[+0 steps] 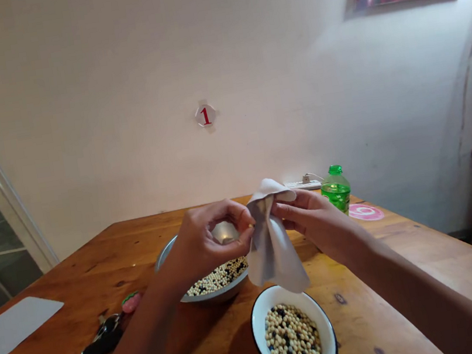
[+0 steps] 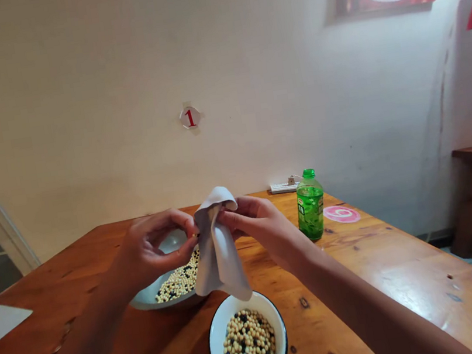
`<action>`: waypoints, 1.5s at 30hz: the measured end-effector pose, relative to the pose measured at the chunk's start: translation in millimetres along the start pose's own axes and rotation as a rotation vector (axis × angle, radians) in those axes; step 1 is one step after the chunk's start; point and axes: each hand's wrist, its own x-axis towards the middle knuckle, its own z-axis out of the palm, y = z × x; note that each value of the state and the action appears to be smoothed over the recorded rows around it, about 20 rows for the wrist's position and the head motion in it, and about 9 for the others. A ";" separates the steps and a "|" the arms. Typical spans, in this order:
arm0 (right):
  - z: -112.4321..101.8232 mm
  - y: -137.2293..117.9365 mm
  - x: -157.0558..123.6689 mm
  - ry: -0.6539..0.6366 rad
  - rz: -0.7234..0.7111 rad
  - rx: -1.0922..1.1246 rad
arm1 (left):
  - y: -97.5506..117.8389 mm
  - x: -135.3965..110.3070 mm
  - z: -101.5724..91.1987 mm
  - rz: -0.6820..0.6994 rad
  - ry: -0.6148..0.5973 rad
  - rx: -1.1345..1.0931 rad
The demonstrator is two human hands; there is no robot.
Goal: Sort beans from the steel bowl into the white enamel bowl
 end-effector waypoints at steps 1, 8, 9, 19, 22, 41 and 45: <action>-2.0 1.5 1.4 0.017 0.010 0.031 | 0.2 -0.6 1.4 0.017 0.034 0.010; -5.0 8.4 6.1 -0.043 0.133 0.157 | 5.4 -0.3 10.5 0.185 0.195 0.236; -3.1 8.4 5.2 -0.077 0.150 0.176 | 6.0 0.4 12.0 0.213 0.195 0.278; -1.4 11.3 7.4 -0.139 0.269 0.266 | -2.3 3.4 23.2 0.351 0.228 0.532; -3.8 12.7 9.5 -0.163 0.294 0.243 | -3.1 2.5 22.7 0.376 0.226 0.585; -13.2 -13.2 -3.9 -0.272 -0.186 -0.900 | -12.9 4.9 12.9 0.259 -0.208 0.349; -19.7 -21.2 -10.5 -0.438 -0.199 -1.114 | -12.0 3.2 16.0 0.252 -0.359 0.343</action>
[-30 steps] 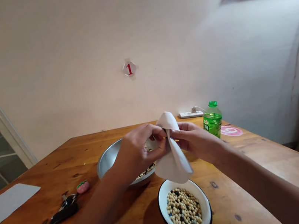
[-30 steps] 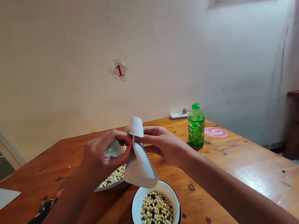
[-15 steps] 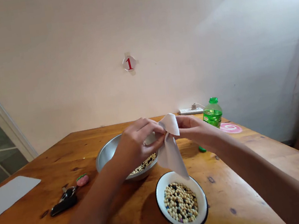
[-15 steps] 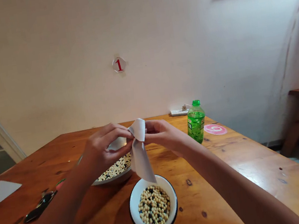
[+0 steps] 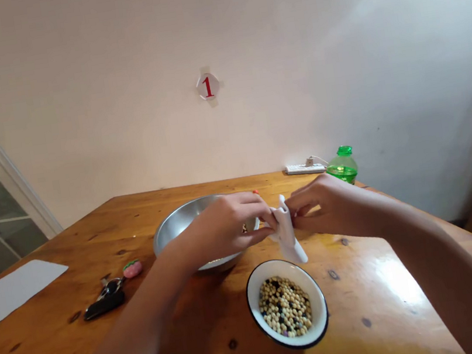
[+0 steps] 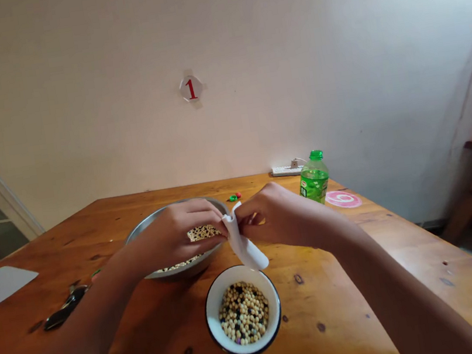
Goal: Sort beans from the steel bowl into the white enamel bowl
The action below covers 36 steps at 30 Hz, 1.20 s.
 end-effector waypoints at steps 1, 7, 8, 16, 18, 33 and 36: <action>-0.6 0.9 -1.5 -0.027 -0.023 -0.046 | 0.1 -0.1 1.1 0.014 -0.017 0.002; 3.5 5.9 -0.9 -0.084 -0.112 -0.163 | -5.7 -1.0 6.3 0.048 -0.077 0.038; 4.2 6.4 -0.1 -0.085 -0.118 -0.154 | -6.7 -1.0 6.7 0.043 -0.084 0.037; 6.5 7.7 1.9 -0.069 -0.085 -0.110 | -5.6 -0.3 6.9 0.030 -0.062 0.045; 6.7 7.4 2.0 -0.054 -0.081 -0.098 | -5.1 0.0 7.4 0.013 -0.042 0.054; -3.7 -1.4 -1.1 0.030 -0.138 0.019 | -4.1 1.4 3.8 -0.100 0.164 0.085; -6.2 -3.4 -3.3 -0.001 -0.167 0.009 | -21.1 -2.9 5.3 -0.274 -0.035 0.080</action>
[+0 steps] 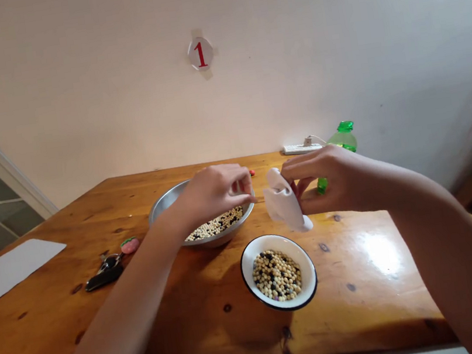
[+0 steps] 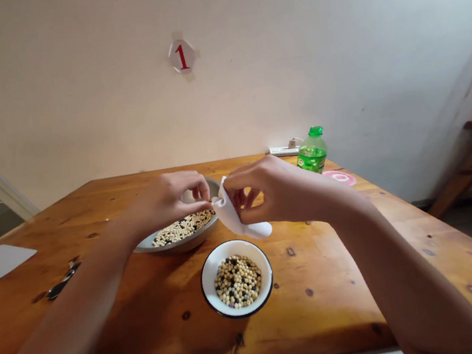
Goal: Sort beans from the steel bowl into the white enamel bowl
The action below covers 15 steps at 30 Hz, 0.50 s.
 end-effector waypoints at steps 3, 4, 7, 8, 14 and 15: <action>-1.0 -1.8 -1.2 -0.004 -0.018 -0.040 | -21.2 0.4 8.1 -0.197 -0.255 0.084; -0.8 -2.1 -1.4 -0.003 -0.024 -0.058 | -27.0 0.4 11.2 -0.255 -0.355 0.118; 0.9 -1.7 -1.6 -0.002 -0.044 -0.094 | -37.9 -0.5 19.7 -0.395 -0.624 0.173; 1.8 -1.1 -1.6 -0.003 -0.049 -0.097 | -39.7 -1.1 22.1 -0.422 -0.680 0.175; 5.6 6.3 0.1 -0.043 0.001 -0.118 | -47.3 -4.4 34.0 -0.450 -0.802 0.177; 5.8 7.4 0.4 -0.045 0.010 -0.119 | -48.7 -4.6 35.8 -0.446 -0.815 0.173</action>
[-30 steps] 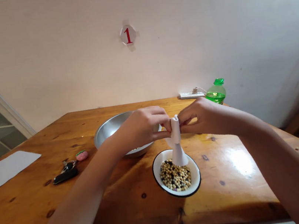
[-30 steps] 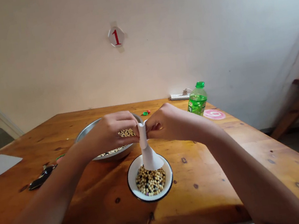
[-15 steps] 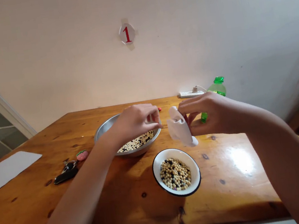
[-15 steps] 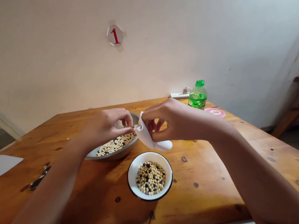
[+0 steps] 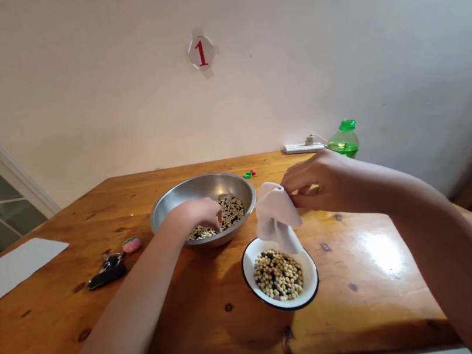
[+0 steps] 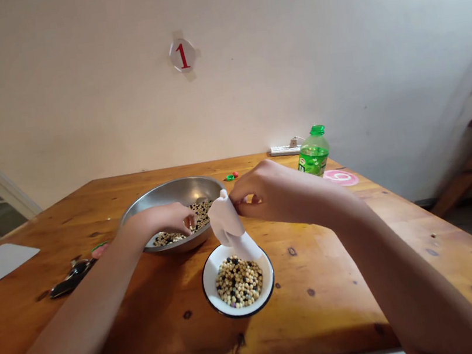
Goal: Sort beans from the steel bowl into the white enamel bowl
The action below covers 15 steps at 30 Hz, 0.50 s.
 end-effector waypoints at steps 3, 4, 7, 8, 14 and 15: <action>0.2 1.9 0.8 0.017 0.011 0.003 | -1.6 3.6 3.2 0.024 -0.030 -0.011; 0.2 2.2 1.0 0.026 0.012 0.002 | -1.8 4.1 3.9 0.030 -0.035 -0.017; 0.1 1.9 1.8 0.055 0.015 -0.023 | -1.2 3.5 5.1 0.038 -0.043 -0.028; 0.1 1.4 2.1 0.064 0.016 -0.030 | -0.7 2.9 5.3 0.040 -0.045 -0.028; -1.2 -1.2 3.3 0.115 0.071 -0.037 | 2.4 0.9 5.5 0.057 -0.064 -0.040; -1.3 -1.2 3.2 0.127 0.075 -0.044 | 2.9 1.0 5.4 0.056 -0.072 -0.043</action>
